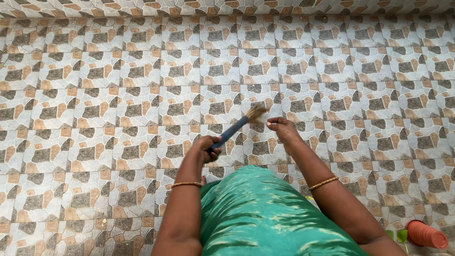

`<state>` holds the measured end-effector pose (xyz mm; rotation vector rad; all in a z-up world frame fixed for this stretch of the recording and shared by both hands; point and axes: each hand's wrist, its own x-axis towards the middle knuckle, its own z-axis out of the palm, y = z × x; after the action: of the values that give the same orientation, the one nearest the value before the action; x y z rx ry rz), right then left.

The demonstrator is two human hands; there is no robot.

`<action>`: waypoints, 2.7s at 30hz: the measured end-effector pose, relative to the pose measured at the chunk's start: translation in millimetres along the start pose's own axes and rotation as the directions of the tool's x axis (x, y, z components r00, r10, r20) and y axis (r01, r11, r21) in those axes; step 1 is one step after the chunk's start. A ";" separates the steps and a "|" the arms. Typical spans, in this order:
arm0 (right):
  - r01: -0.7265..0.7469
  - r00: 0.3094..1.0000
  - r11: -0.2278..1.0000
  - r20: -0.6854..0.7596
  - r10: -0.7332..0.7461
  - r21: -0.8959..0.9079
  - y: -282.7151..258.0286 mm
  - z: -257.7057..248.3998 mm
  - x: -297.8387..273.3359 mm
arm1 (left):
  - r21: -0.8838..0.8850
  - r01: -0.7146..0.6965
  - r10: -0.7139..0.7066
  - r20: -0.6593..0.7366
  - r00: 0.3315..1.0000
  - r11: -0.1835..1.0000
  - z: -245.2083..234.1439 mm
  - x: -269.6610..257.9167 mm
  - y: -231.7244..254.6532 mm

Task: The person sweeps the tiled floor of a balcony using a small broom, moving debris towards the edges.

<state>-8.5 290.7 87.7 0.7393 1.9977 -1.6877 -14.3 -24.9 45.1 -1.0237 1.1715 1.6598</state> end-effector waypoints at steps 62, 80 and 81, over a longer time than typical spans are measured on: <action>-0.123 0.977 0.980 -0.153 0.146 0.154 -36.7 -66.5 68.3 | 0.136 0.024 0.007 -0.221 0.975 0.990 30.4 91.4 113.5; -0.047 0.993 0.962 -0.088 0.074 0.269 -78.4 -37.9 109.2 | -0.043 -0.217 0.193 -0.313 0.930 0.975 10.5 50.0 211.6; -0.046 0.993 0.962 -0.092 0.074 0.270 -82.0 -33.5 109.5 | 0.048 -0.163 0.169 -0.382 0.909 0.985 19.6 55.7 207.5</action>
<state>-144.5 327.6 87.5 0.9854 1.8097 -1.9419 -229.2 -40.0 54.8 -1.3123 1.5632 1.6178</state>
